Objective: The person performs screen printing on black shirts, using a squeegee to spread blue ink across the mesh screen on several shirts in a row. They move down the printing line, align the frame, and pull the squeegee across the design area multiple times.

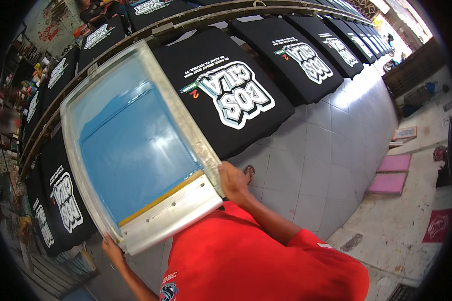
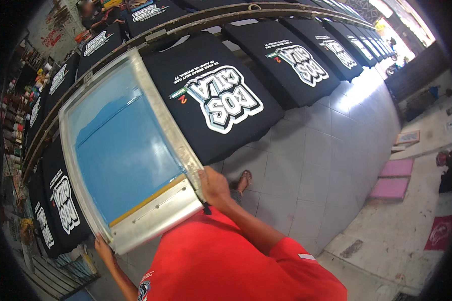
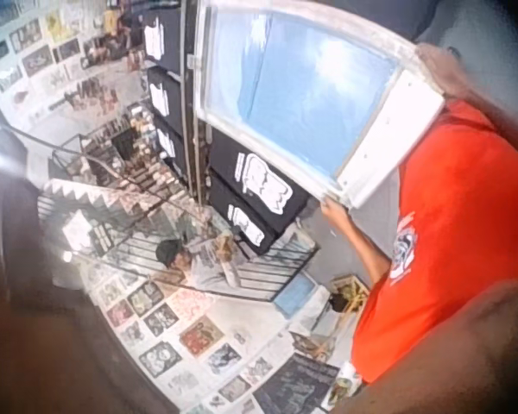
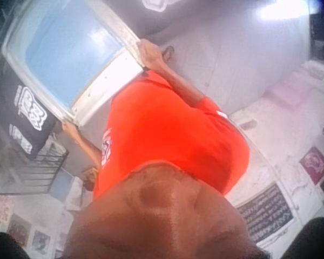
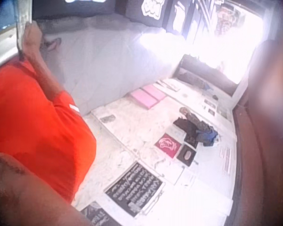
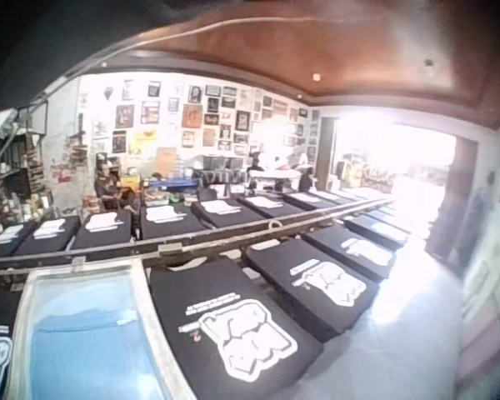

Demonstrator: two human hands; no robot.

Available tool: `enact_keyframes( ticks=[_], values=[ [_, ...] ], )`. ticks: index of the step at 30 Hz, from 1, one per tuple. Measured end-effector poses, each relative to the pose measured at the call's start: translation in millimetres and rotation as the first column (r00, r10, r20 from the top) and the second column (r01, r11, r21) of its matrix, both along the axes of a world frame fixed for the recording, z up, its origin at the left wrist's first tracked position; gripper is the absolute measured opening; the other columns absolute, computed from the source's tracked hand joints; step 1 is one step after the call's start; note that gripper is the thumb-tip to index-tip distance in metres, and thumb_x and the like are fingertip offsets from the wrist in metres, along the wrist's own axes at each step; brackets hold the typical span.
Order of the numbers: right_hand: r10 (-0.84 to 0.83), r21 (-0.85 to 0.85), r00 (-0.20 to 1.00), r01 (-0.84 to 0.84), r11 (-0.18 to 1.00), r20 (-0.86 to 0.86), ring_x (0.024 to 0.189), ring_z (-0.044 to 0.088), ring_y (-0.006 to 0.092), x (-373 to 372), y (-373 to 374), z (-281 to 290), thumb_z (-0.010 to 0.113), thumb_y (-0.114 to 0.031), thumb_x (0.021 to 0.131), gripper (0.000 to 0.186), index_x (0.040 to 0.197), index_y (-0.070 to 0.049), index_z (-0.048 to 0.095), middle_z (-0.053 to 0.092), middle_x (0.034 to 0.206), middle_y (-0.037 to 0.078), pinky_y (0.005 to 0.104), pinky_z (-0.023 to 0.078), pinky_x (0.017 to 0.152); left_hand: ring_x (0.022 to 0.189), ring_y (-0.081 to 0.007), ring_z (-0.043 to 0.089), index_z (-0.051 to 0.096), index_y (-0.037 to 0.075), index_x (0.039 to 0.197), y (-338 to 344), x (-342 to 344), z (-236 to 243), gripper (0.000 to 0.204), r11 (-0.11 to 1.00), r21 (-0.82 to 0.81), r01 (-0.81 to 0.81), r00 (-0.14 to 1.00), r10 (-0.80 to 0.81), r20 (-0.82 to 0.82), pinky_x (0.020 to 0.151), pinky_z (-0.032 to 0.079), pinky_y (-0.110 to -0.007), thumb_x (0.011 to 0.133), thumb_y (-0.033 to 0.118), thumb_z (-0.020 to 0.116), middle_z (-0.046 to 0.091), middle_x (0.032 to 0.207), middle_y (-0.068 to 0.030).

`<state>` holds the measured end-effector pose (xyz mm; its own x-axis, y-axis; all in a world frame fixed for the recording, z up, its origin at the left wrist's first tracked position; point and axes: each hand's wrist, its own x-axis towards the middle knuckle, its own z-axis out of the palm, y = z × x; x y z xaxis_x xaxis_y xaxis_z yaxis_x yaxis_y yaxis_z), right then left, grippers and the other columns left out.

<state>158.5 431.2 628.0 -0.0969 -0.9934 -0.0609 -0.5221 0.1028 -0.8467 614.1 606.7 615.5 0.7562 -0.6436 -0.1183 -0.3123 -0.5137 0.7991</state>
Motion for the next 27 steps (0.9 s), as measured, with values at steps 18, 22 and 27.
enact_keyframes(
  ticks=[18,22,27],
  values=[
    [-0.018,0.017,1.0,0.018,1.0,-0.022,0.078,0.057,0.0479,106,51,-22,0.042,-0.036,0.098,0.04,0.084,-0.002,0.058,0.06,0.079,0.027,0.0543,0.042,0.069,0.074,-0.0213,0.059,0.063,-0.008,0.093,56,81,-10,0.055,0.998,0.066,-0.015,0.999,0.013,0.029,0.07,0.046,-0.036,0.097,0.045,0.048,0.065,0.081,-0.014],
    [-0.071,-0.007,0.996,0.07,0.997,-0.053,0.08,0.057,0.0483,107,45,-19,0.041,-0.038,0.098,0.043,0.085,-0.001,0.059,0.06,0.08,0.027,0.0535,0.042,0.07,0.073,-0.0236,0.059,0.062,-0.01,0.094,39,96,-22,0.054,0.999,0.029,0.034,0.999,-0.034,0.006,0.071,0.046,-0.039,0.097,0.043,0.048,0.065,0.081,-0.0165],
    [-0.087,0.017,0.993,0.089,0.996,-0.075,0.082,0.057,0.048,104,33,-14,0.041,-0.034,0.099,0.042,0.089,0.001,0.061,0.06,0.084,0.028,0.0497,0.045,0.069,0.077,-0.0295,0.063,0.063,-0.011,0.093,8,86,-9,0.054,0.999,0.028,0.03,0.999,-0.031,0.018,0.073,0.046,-0.04,0.096,0.041,0.049,0.066,0.083,-0.0215]
  ],
)
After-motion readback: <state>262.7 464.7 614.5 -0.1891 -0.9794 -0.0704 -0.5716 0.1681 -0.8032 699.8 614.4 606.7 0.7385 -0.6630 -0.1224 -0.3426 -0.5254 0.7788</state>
